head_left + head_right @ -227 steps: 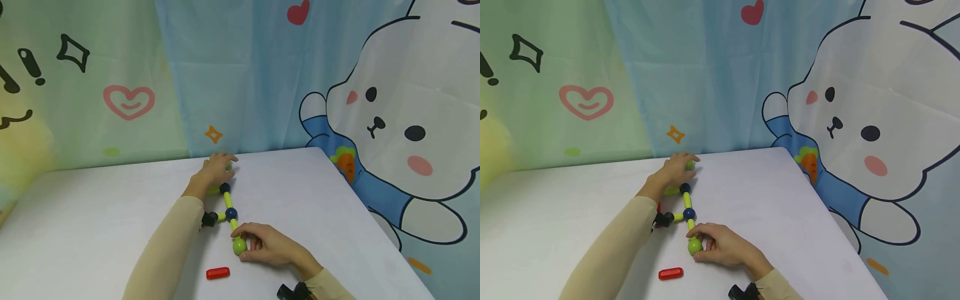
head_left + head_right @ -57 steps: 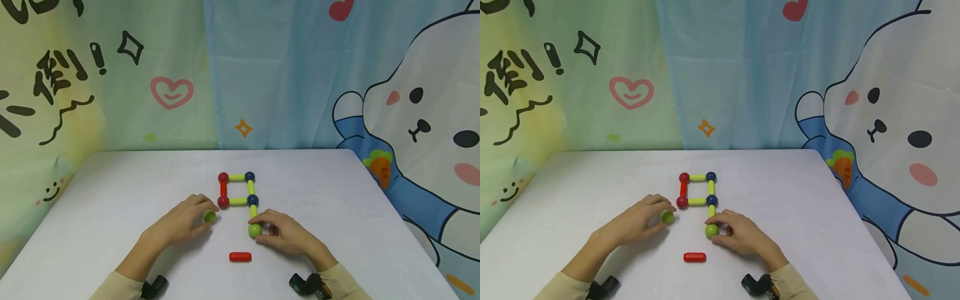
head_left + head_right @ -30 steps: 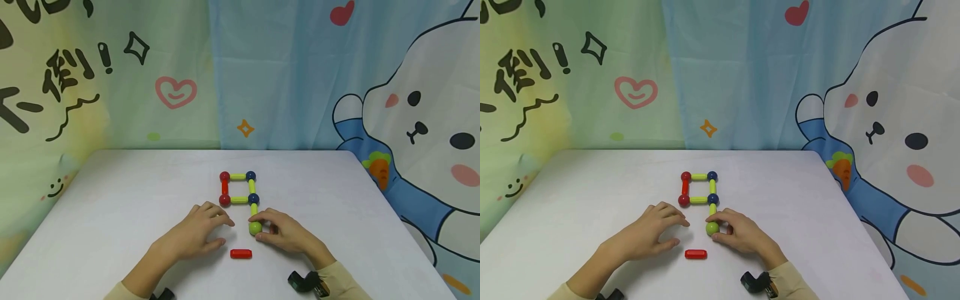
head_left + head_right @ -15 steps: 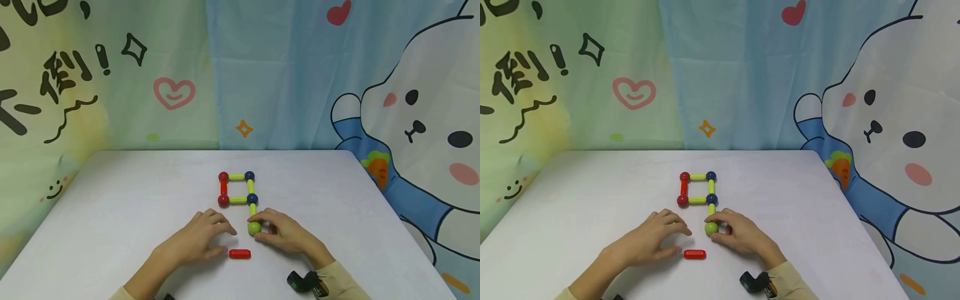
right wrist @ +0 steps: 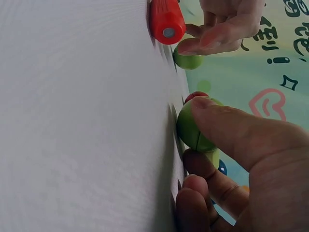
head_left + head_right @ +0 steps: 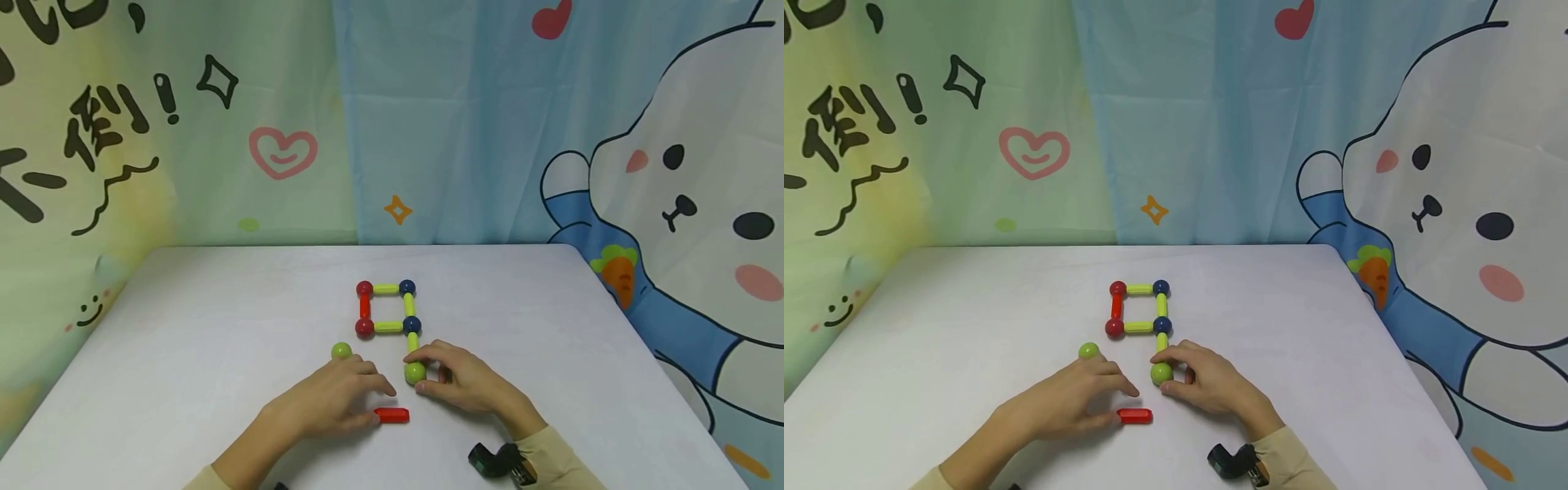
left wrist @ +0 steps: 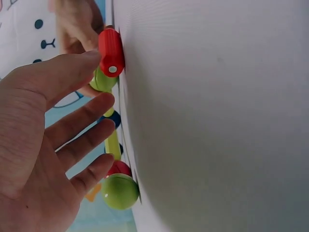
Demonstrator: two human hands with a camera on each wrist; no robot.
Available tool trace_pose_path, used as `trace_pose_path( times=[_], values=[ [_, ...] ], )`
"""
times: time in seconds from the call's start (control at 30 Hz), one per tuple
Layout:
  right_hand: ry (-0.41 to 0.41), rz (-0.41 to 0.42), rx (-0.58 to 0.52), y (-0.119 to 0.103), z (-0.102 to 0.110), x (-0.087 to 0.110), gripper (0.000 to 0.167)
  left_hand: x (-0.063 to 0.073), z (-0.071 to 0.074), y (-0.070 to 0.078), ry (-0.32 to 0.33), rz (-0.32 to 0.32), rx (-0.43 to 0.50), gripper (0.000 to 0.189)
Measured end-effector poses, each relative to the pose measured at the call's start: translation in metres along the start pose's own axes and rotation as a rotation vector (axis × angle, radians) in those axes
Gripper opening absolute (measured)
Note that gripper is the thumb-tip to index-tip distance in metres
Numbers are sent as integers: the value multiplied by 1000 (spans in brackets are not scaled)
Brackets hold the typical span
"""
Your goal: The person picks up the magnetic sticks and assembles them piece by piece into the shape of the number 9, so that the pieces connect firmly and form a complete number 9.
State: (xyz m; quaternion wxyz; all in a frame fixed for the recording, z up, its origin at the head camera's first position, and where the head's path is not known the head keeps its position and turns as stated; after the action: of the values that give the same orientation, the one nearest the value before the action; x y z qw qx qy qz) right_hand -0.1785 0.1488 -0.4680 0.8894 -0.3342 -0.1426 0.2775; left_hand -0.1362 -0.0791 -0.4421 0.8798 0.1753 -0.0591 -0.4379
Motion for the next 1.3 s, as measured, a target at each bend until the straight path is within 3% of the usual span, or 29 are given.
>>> trace_pose_path(
  times=[0.43,1.3],
  values=[
    [4,3,2,0,0,0,38,-8,-8,1,-48,6,17,28],
    [16,-17,6,1,-2,2,38,-14,-14,5,-49,-10,-2,26]
  ],
)
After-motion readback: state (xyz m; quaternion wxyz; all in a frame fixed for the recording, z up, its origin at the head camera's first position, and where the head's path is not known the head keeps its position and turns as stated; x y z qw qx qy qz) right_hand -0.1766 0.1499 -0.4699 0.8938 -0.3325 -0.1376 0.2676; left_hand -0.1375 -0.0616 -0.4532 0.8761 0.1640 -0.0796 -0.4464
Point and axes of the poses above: each hand's wrist, its own x-axis away from the middle knuckle, its own z-axis out of the back of the hand, y = z × x, the point moved 4 cm from there along -x, towards the middle knuckle, and after that the axes turned 5 degrees about -z, right-handed, at the moved point
